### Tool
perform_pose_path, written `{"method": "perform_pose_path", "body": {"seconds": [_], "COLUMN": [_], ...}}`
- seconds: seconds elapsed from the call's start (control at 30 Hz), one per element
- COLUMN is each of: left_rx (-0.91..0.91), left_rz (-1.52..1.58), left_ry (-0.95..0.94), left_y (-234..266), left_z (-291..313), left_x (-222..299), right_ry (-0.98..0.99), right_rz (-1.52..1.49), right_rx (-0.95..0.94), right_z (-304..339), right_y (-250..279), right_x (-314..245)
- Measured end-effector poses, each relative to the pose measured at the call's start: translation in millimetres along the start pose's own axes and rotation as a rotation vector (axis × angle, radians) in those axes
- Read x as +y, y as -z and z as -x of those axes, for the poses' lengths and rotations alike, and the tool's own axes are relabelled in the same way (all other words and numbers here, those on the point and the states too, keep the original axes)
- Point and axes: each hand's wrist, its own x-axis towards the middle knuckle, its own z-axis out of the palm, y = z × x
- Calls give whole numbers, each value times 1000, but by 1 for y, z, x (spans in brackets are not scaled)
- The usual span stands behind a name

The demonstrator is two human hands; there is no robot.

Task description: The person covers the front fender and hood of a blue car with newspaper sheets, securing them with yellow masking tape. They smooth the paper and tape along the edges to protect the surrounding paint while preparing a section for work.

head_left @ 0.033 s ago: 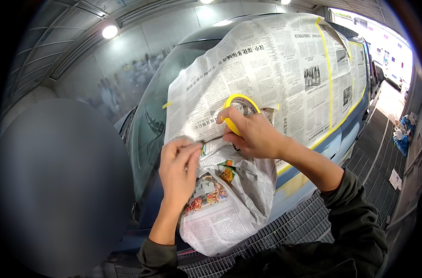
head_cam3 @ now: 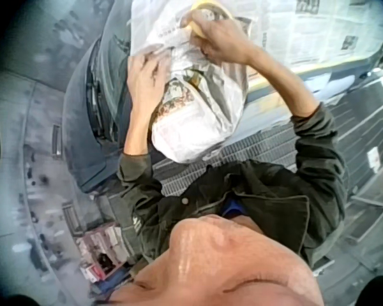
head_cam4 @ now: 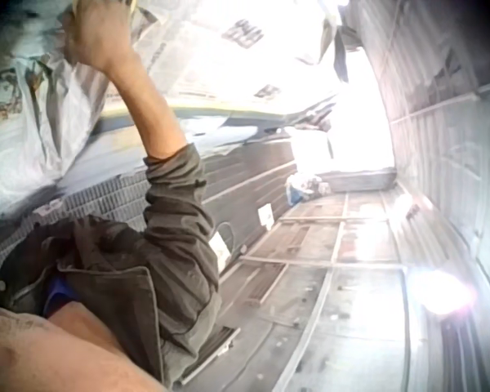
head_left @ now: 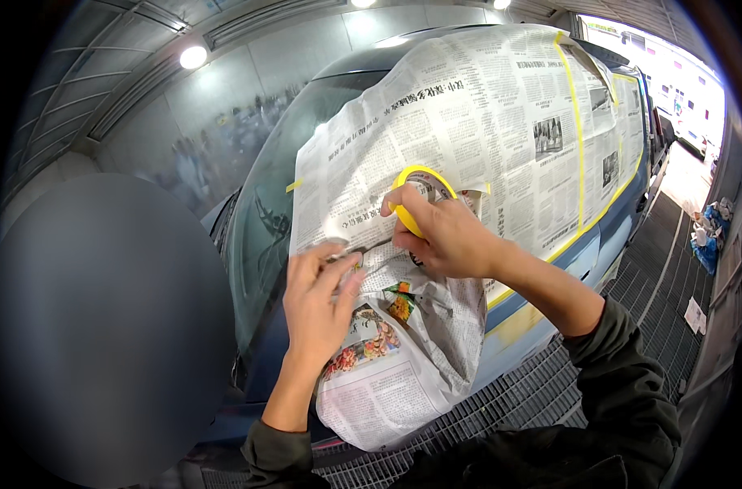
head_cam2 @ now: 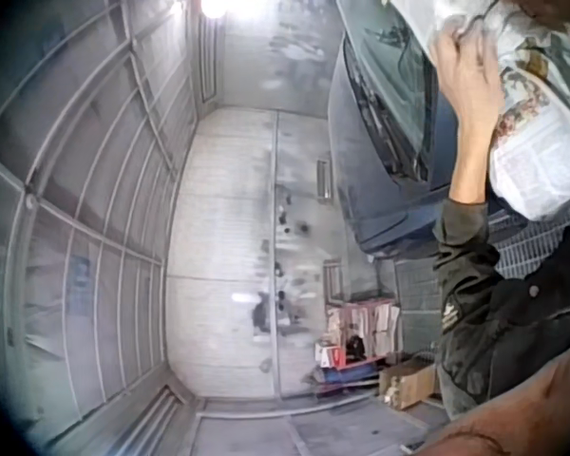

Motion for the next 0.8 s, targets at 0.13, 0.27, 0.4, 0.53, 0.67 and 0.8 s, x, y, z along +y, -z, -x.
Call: {"method": "perform_pose_path", "body": {"seconds": [0.13,0.27,0.4,0.53,0.67,0.8], "left_rx": [-205,-275,-257,-61,120,-59], "left_rz": [67,18,9,-2,281,840], "left_ry": [48,188,288,244,400,689], "left_y": [1,-7,-7,-4,6,44], "left_z": [0,-1,-2,0,26,27], "left_x": [1,-7,-6,-12,-56,-48], "right_ry": [-16,187,336,305,236,225], "right_rz": [51,153,244,353,396,393], "right_rx": [-5,116,103,144,144,205], "right_z": [-7,3,11,2,-1,0], "right_y": [1,-2,-16,-30,-40,-37], "right_x": [-11,-15,-4,-3,-1,3]}}
